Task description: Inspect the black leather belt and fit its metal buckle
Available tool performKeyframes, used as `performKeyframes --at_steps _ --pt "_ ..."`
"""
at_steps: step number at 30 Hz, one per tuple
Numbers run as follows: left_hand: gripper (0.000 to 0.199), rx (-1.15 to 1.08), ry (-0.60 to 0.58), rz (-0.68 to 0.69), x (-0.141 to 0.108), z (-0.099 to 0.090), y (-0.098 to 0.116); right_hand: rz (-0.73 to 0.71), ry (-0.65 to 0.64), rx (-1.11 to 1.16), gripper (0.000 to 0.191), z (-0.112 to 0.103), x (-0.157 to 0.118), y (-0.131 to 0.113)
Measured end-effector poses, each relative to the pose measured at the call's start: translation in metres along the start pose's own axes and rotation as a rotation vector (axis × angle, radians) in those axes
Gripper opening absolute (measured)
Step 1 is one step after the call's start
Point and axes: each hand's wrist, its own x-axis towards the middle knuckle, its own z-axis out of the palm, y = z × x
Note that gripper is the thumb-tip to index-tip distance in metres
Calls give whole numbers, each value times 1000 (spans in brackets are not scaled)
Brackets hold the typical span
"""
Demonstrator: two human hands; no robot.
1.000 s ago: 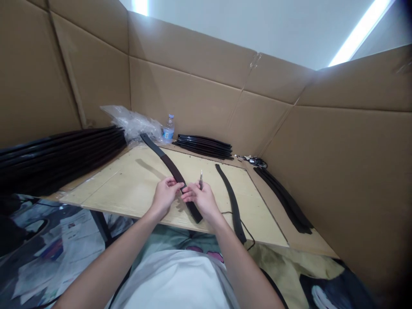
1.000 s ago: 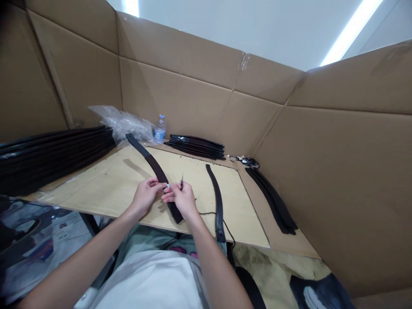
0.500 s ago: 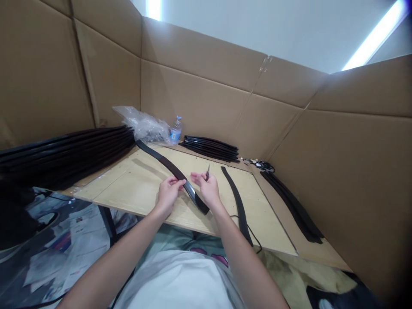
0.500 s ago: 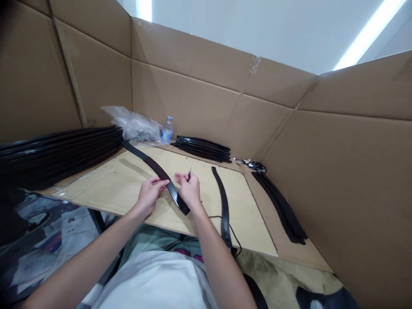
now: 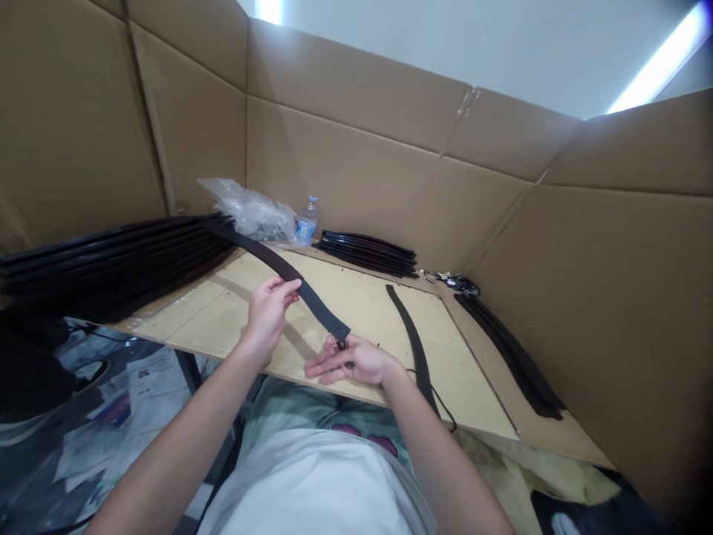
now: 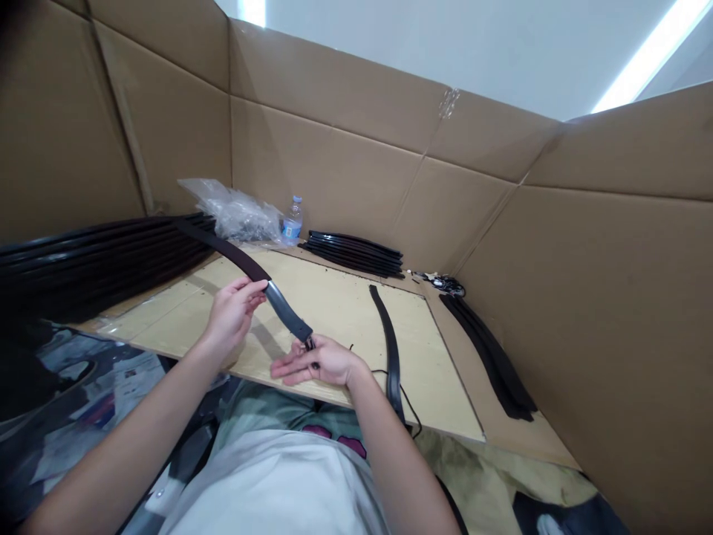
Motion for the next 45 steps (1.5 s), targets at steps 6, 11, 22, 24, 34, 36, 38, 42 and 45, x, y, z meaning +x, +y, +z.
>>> performKeyframes --at_steps 6,11,22,24,34,36,38,42,45 --pt "23 -22 -35 -27 1 -1 2 -538 822 110 20 -29 33 -8" --pt "24 -22 -30 -51 -1 0 -6 -422 560 168 22 -26 29 -1" --pt "24 29 -82 -148 -8 4 -16 -643 970 -417 7 -14 3 0" --pt "23 41 -94 -165 -11 7 -21 -619 887 -358 7 -6 0 -10" --pt "20 48 -224 -242 -31 20 -40 -358 507 -458 49 5 18 -46" --pt "21 45 -233 -259 -32 21 -43 -334 518 -354 52 0 23 -43" --pt "21 59 -247 -258 -33 21 -46 -299 523 -268 54 -4 24 -41" --pt "23 101 -284 -229 -34 20 -49 -297 534 -187 56 -6 24 -37" --pt "26 122 -323 -214 -34 20 -47 -357 562 -241 53 -4 23 -38"
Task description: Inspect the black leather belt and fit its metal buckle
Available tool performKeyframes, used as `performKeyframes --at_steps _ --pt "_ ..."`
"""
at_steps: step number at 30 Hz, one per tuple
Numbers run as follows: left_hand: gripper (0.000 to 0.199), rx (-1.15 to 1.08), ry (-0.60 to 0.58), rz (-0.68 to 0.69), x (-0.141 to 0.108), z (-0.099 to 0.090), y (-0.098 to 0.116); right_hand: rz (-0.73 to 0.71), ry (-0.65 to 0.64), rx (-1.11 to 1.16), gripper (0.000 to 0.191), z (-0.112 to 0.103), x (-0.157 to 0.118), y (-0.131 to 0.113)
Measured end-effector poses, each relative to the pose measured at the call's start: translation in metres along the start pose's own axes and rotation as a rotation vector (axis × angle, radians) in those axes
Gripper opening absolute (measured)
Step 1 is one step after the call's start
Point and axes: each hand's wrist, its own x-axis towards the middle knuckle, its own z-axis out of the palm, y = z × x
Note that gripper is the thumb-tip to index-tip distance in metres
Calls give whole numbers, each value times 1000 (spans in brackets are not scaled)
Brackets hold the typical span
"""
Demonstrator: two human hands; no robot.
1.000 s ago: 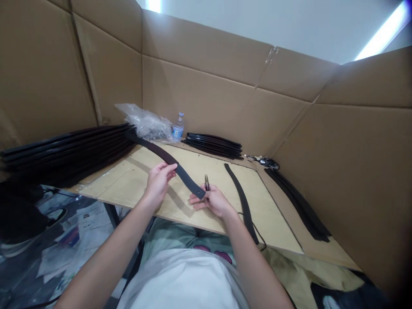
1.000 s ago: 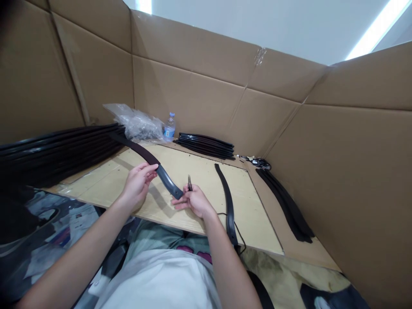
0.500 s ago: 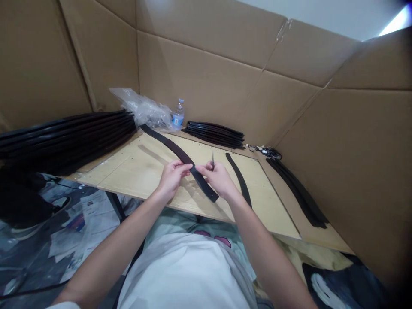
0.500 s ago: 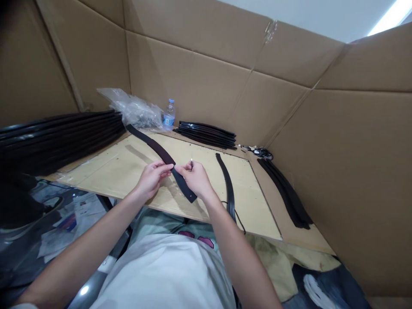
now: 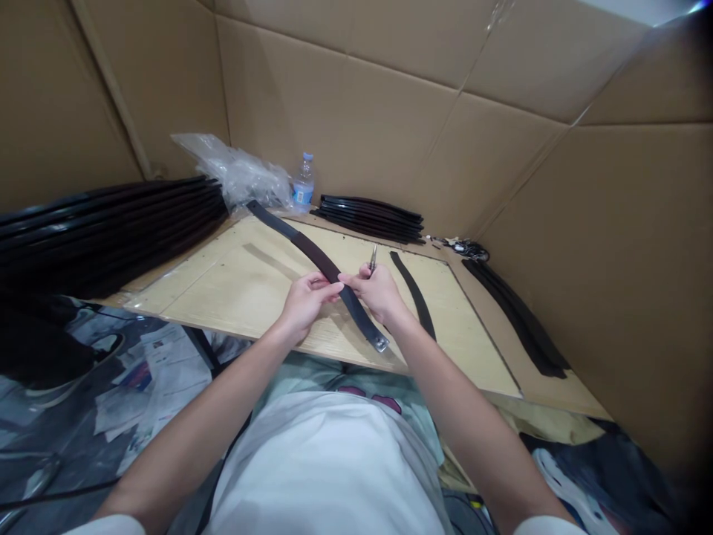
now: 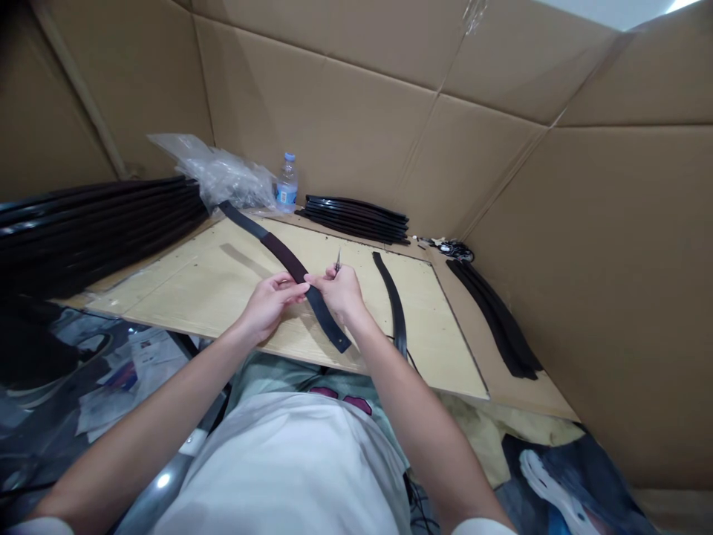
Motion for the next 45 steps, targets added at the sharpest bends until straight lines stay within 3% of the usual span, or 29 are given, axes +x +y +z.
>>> performKeyframes --at_steps 5,7,9,11,15,18,26,31,40,42,45 --pt "33 184 -95 -74 -1 -5 10 -90 13 -198 44 -4 0 -4" --pt "36 315 -171 -144 -3 -9 18 -99 -19 -245 43 -11 2 -5" --pt "36 447 -234 -117 -5 -13 27 -100 -83 -265 44 -18 5 -6" --pt "33 592 -259 61 -7 -16 35 -96 -142 -278 45 -24 7 -7" --pt "33 955 -293 549 -3 -23 40 -62 -211 -307 46 -27 7 -6" --pt "36 1200 -364 691 2 -26 33 -23 -272 -305 45 -26 5 0" --pt "27 1425 -445 685 1 -26 18 15 -344 -269 46 -28 1 12" --pt "26 1422 -569 655 -1 -27 18 -11 -405 -264 44 -28 -2 13" --pt "27 1422 -629 658 -4 -28 17 -44 -442 -315 37 -31 -4 23" --pt "27 1417 -629 647 -4 -29 17 -71 -411 -411 34 -32 -5 22" --pt "27 1400 -626 633 -4 -29 17 -203 -239 -669 27 -37 -10 16"
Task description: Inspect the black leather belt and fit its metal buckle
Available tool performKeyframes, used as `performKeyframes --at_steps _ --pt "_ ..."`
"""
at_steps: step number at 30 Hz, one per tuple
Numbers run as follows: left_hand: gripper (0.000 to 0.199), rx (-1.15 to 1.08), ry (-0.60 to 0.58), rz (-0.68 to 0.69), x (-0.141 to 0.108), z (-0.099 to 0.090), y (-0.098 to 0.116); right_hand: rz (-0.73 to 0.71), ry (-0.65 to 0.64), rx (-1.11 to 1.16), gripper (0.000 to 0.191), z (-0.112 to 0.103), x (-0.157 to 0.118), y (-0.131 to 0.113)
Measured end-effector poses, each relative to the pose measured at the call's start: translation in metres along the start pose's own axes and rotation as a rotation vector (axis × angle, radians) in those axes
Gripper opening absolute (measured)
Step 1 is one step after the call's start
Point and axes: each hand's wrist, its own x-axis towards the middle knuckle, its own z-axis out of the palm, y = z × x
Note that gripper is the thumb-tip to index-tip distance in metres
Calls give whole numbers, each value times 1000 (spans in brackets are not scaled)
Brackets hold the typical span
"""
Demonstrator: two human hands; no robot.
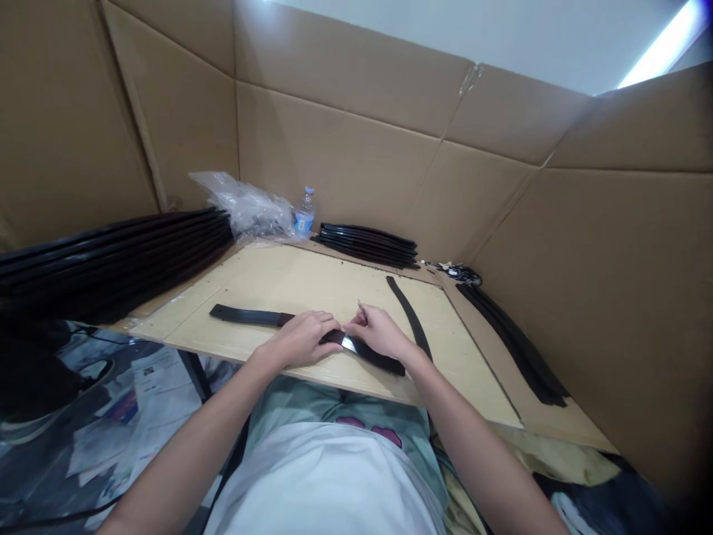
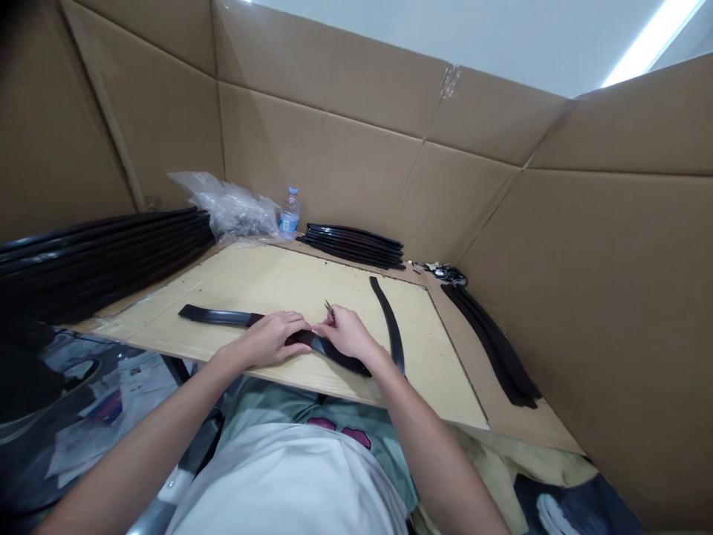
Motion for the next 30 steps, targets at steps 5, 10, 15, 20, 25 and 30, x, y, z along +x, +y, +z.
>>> performKeyframes --at_steps 5,10,15,20,25,30 --pt "27 -50 9 -7 -1 -1 1 53 236 -216 26 -9 -27 -7" --pt "28 -69 5 2 -3 0 3 44 196 -226 23 3 -60 -13" --pt "28 -78 -4 5 -5 1 4 -61 273 -279 19 18 -75 -10" --pt "27 -93 1 5 -5 1 5 -134 281 -319 20 23 -81 -9" --pt "27 -101 5 5 -5 1 5 -141 305 -325 22 26 -83 -8" --pt "26 -100 -1 4 -5 2 3 -129 315 -341 23 33 -83 -3"
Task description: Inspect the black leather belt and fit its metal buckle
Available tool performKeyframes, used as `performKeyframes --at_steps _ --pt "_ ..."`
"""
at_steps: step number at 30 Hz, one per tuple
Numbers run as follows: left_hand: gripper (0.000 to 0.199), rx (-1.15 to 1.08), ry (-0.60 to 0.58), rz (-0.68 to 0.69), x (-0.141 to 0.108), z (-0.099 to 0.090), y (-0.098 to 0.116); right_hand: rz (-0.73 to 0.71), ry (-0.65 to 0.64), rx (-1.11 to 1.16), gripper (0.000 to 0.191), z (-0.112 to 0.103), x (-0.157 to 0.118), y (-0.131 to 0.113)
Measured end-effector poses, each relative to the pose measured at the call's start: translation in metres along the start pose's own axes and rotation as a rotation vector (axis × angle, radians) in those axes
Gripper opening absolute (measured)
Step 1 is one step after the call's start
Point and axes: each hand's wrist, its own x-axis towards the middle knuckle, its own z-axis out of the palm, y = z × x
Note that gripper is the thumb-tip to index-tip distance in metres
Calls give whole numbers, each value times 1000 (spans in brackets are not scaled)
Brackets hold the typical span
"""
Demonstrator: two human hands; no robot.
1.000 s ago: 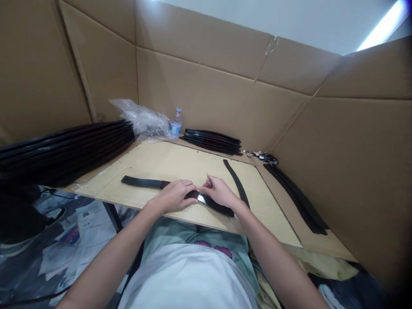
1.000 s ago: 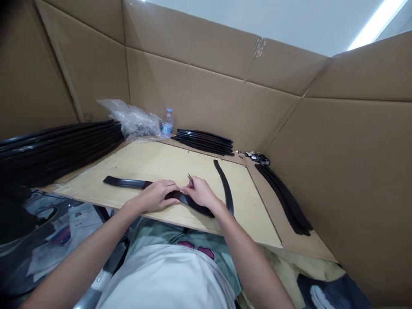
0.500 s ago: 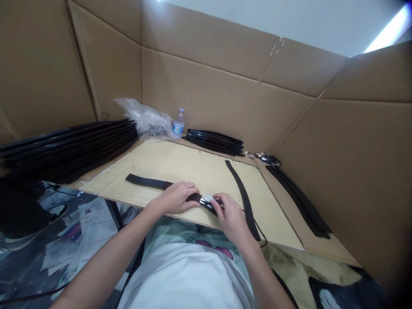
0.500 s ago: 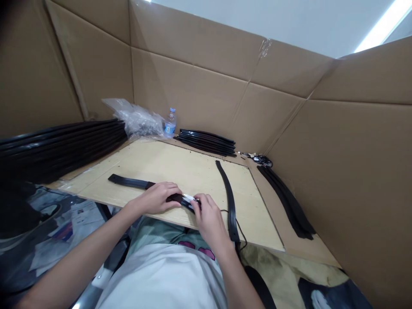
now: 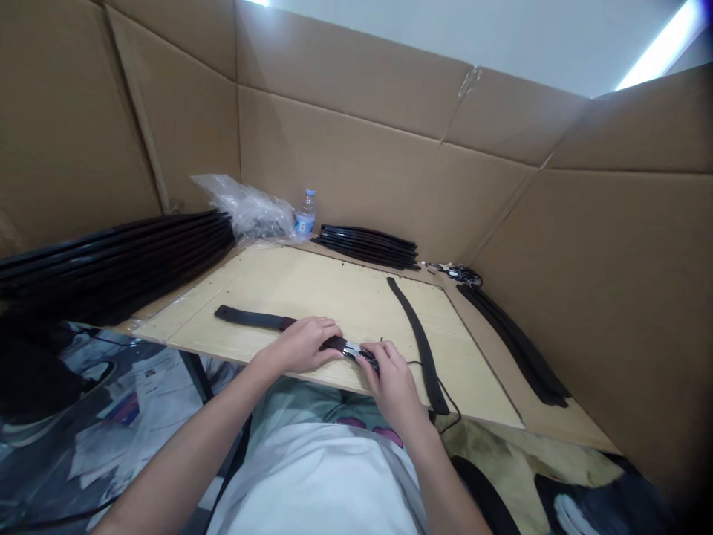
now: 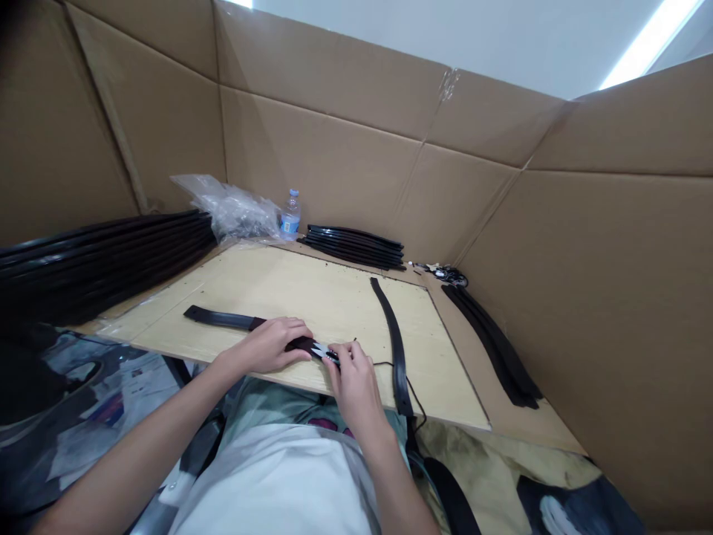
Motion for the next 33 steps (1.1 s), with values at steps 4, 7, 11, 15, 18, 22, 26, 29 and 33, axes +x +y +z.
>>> performKeyframes --at_steps 4,7,11,15,18,22,26,29,33 --pt "25 14 -14 -2 0 0 0 -14 54 14 23 6 -1 5" --pt "25 18 -24 -6 1 -1 1 -29 73 27 23 7 -1 7" --pt "26 18 -32 -16 1 -2 2 -25 75 46 23 6 -2 6" --pt "26 13 -35 -16 2 -2 2 -25 93 66 23 7 -4 5" --pt "26 17 -39 -20 3 -2 2 -36 117 78 23 7 -5 7" --pt "26 5 -41 -19 3 -2 3 -58 114 75 22 8 -6 8" --pt "26 5 -40 -25 3 -3 5 -56 109 61 22 7 -6 8" --pt "26 7 -43 -29 3 -3 5 -53 108 56 22 7 -5 7" --pt "25 9 -41 -26 4 -3 5 -54 119 61 21 8 -5 7"
